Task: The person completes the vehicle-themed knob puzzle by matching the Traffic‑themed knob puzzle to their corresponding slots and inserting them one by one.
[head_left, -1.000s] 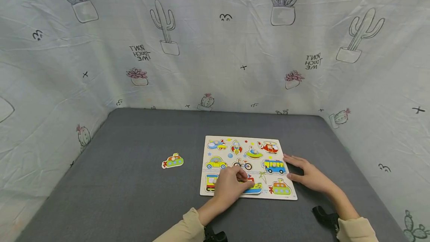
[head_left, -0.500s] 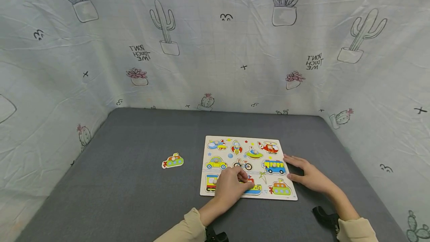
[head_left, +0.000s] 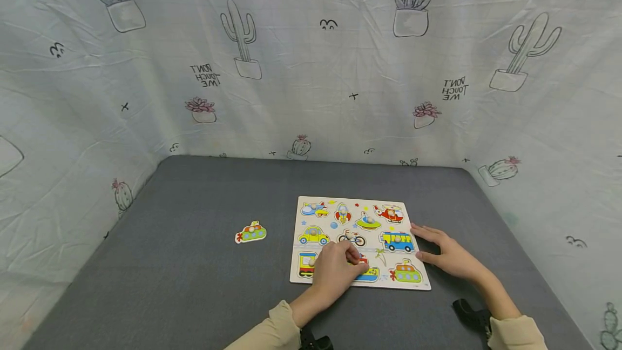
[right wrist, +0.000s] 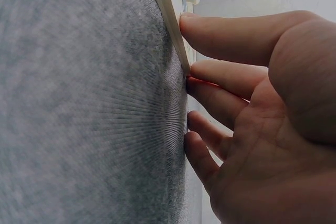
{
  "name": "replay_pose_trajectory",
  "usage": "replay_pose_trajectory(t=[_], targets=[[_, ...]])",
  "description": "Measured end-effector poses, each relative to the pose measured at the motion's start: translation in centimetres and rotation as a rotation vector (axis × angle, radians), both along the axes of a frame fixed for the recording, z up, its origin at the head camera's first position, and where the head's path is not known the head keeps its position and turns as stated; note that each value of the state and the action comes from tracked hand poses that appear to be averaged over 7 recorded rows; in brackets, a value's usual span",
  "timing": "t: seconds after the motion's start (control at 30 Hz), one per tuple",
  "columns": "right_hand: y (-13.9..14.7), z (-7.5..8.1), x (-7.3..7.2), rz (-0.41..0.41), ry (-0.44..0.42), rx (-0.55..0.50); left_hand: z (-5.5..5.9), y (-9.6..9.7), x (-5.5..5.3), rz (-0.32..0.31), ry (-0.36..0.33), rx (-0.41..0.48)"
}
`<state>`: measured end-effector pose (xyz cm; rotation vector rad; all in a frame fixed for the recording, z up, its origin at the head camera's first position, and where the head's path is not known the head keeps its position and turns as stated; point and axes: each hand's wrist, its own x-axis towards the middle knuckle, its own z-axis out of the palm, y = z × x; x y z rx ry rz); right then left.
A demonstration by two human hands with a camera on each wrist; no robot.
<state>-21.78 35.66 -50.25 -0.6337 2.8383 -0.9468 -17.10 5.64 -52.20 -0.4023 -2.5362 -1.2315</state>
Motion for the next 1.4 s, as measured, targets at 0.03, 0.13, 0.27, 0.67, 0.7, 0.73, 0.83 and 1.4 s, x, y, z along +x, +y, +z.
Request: replay_pose_trajectory(t=[0.03,0.13,0.27,0.67,0.7,0.73,0.83,1.4], targets=[[0.0,0.0,0.0,0.000,0.001,0.000,0.0,0.0,0.0,-0.001,0.003,-0.001],[0.0,0.1,0.1,-0.001,0.003,0.003,-0.1,0.1,0.0,-0.004,-0.001,0.004],[0.0,0.0,0.2,-0.001,0.002,0.003,-0.1,0.1,0.0,-0.014,-0.011,0.011],[0.2,-0.2,0.1,0.000,-0.006,-0.001,-0.1,-0.3,0.3,-0.115,-0.044,0.007],[0.2,-0.2,0.1,-0.002,-0.007,0.000,0.0,-0.4,0.4,-0.128,-0.038,0.001],[0.2,-0.3,0.1,-0.004,-0.008,0.002,0.0,-0.5,0.4,-0.144,-0.028,-0.004],[0.2,-0.3,0.1,-0.006,-0.007,0.004,0.3,-1.2,0.5,-0.189,0.020,-0.033],[0.1,-0.4,0.0,-0.008,0.001,0.001,1.8,-11.0,-0.4,-0.088,0.234,-0.186]])
